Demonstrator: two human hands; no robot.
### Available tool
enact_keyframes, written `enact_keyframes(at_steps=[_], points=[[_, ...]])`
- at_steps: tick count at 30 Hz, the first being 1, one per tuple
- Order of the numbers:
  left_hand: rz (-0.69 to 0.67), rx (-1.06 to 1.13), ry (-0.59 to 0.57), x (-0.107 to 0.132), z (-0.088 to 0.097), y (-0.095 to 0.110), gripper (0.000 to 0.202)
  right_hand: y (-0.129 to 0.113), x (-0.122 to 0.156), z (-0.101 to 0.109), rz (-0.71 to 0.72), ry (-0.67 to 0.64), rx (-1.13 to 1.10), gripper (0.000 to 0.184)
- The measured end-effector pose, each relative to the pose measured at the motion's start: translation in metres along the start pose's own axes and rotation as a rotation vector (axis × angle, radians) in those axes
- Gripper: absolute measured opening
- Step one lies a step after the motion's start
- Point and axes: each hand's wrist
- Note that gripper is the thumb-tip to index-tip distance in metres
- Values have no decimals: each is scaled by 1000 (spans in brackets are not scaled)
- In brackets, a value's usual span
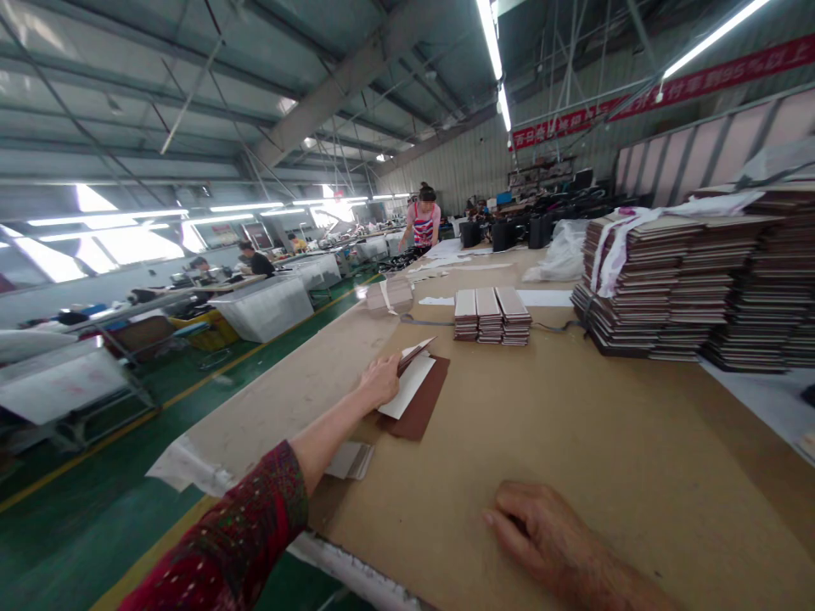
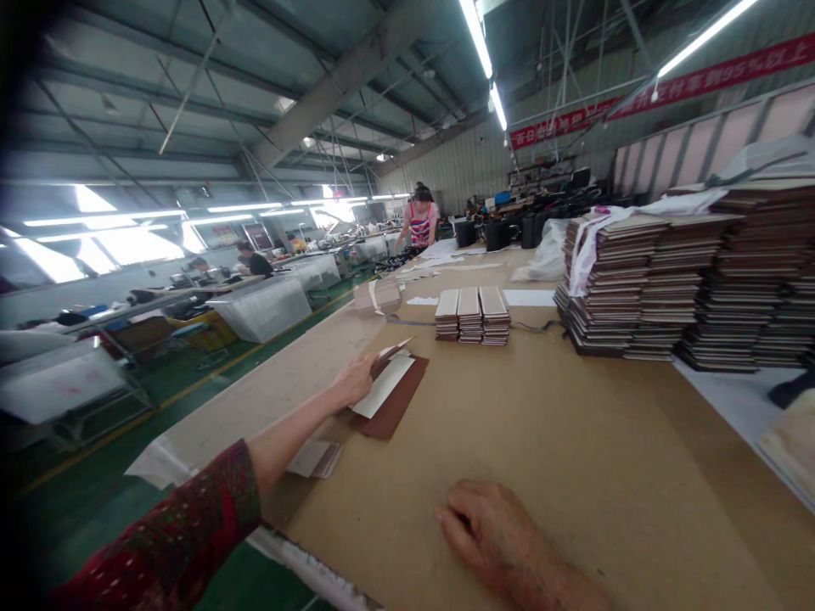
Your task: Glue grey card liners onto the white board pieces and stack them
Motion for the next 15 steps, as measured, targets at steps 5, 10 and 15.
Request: enact_keyframes(at_steps=[5, 10, 15], points=[[-36, -106, -12, 10, -23, 20, 48, -2, 0, 3, 5, 6, -7, 32], [-109, -154, -64, 0, -17, 16, 45, 0, 0, 2, 24, 30, -17, 32], [-136, -167, -87, -8, -10, 12, 44, 0, 0, 2, 34, 39, -34, 33]])
Point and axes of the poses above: each hand's wrist, its own x-axis away from the middle knuckle, its own z-axis out of the back of the hand, y = z × x, and after that the axes turned 9 degrees about z, right-handed
